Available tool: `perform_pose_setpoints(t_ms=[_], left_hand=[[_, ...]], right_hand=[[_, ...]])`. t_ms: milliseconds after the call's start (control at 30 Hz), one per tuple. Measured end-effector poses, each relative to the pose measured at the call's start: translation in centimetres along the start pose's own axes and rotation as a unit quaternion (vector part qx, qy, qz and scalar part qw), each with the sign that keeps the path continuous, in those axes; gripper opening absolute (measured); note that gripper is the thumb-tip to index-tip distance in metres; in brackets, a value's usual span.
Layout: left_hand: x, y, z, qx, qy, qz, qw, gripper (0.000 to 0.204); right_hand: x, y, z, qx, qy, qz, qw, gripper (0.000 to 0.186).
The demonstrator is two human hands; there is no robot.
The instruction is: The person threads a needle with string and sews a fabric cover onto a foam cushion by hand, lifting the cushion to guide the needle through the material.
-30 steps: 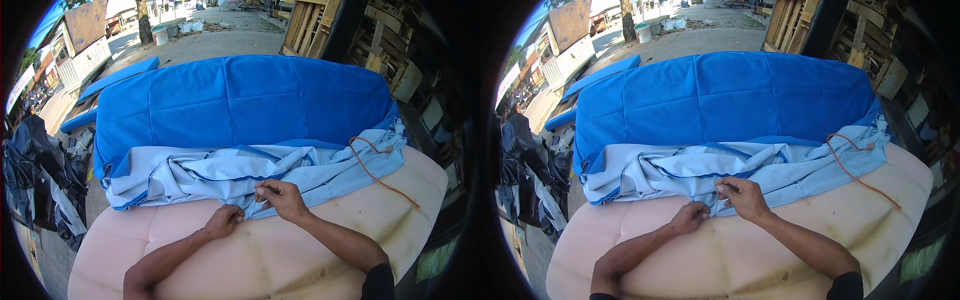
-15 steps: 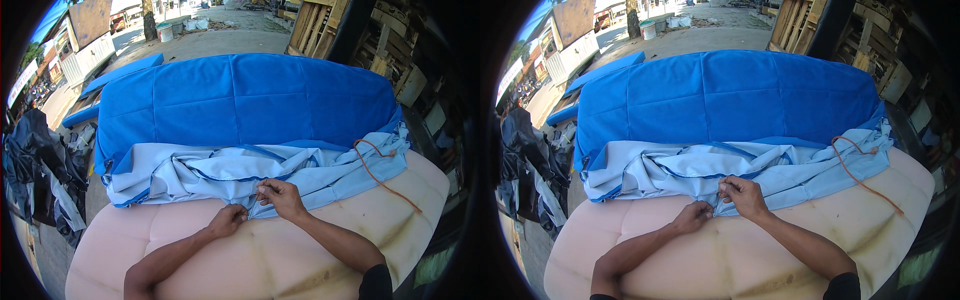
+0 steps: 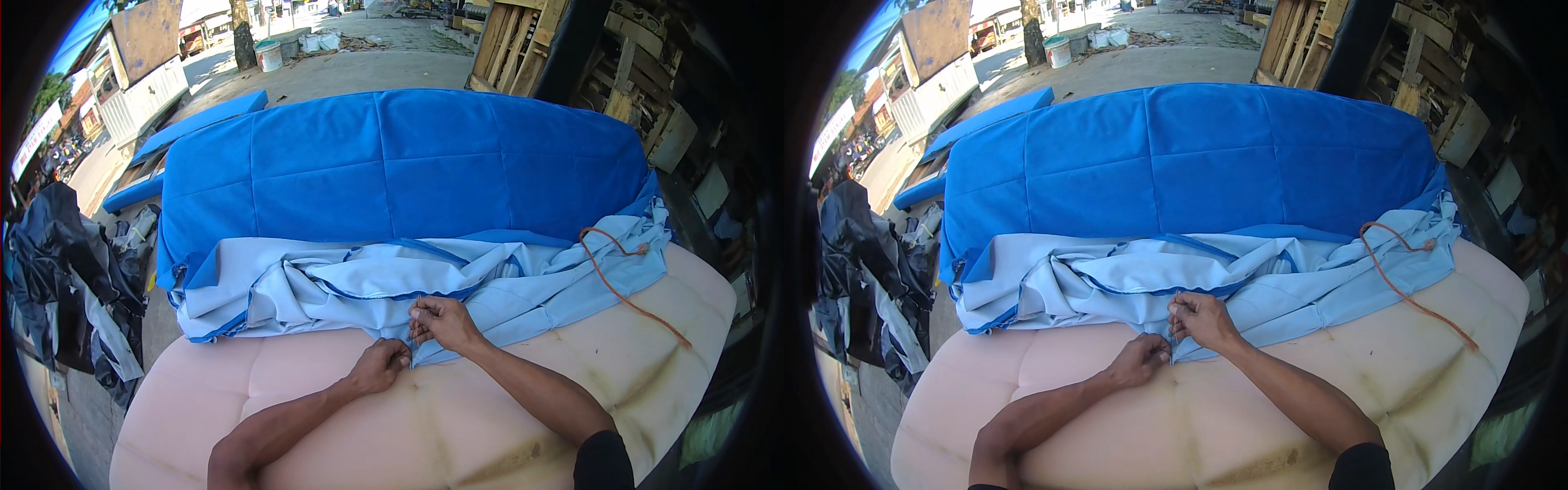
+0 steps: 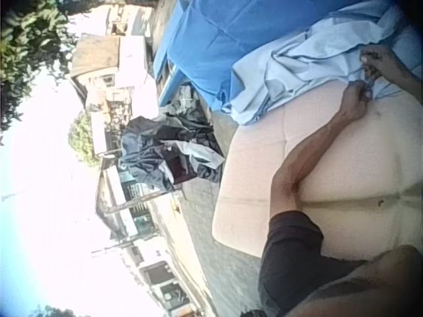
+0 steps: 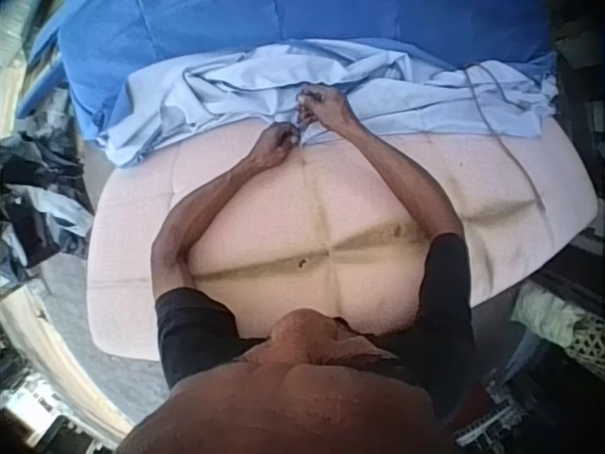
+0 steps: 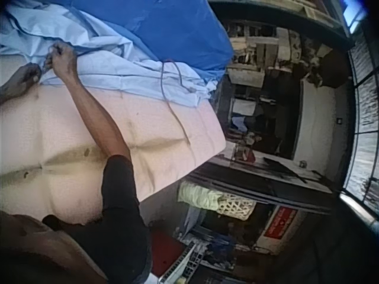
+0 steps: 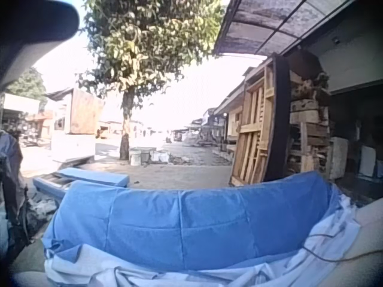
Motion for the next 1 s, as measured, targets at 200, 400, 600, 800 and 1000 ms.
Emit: perform_pose_setpoints(t_ms=[200,400,600,800,1000], left_hand=[[0.5,-0.3,-0.1,-0.04,0.037,0.028,0.998,0.014],[0.3,-0.7,-0.9,-0.026,0.009,0.021,0.999,0.014],[0.5,-0.8,-0.2,-0.024,0.003,0.06,0.998,0.013],[-1.5,-1.6,3.6,0.188,0.006,0.094,0.978,0.027],[-3.4,-1.6,7.2,0.265,0.141,-0.027,0.954,0.034]], right_hand=[[0.0,1.2,1.8,0.066,-0.095,0.033,0.993,0.017],[-0.7,-0.4,3.1,0.134,-0.097,-0.005,0.986,0.017],[-0.9,-1.3,3.2,0.06,-0.119,-0.063,0.989,0.018],[-0.9,-0.3,2.6,0.115,-0.154,-0.023,0.981,0.019],[-1.0,-0.4,2.8,-0.016,-0.099,-0.1,0.99,0.03]])
Point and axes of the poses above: each hand's wrist, its own x-axis towards the middle knuckle, its own y-axis out of the back of the hand, z = x × y, the point moved 1 cm from there along x, towards the middle knuckle, and after that the axes turned 13 degrees about -x, right-handed, at the moved point
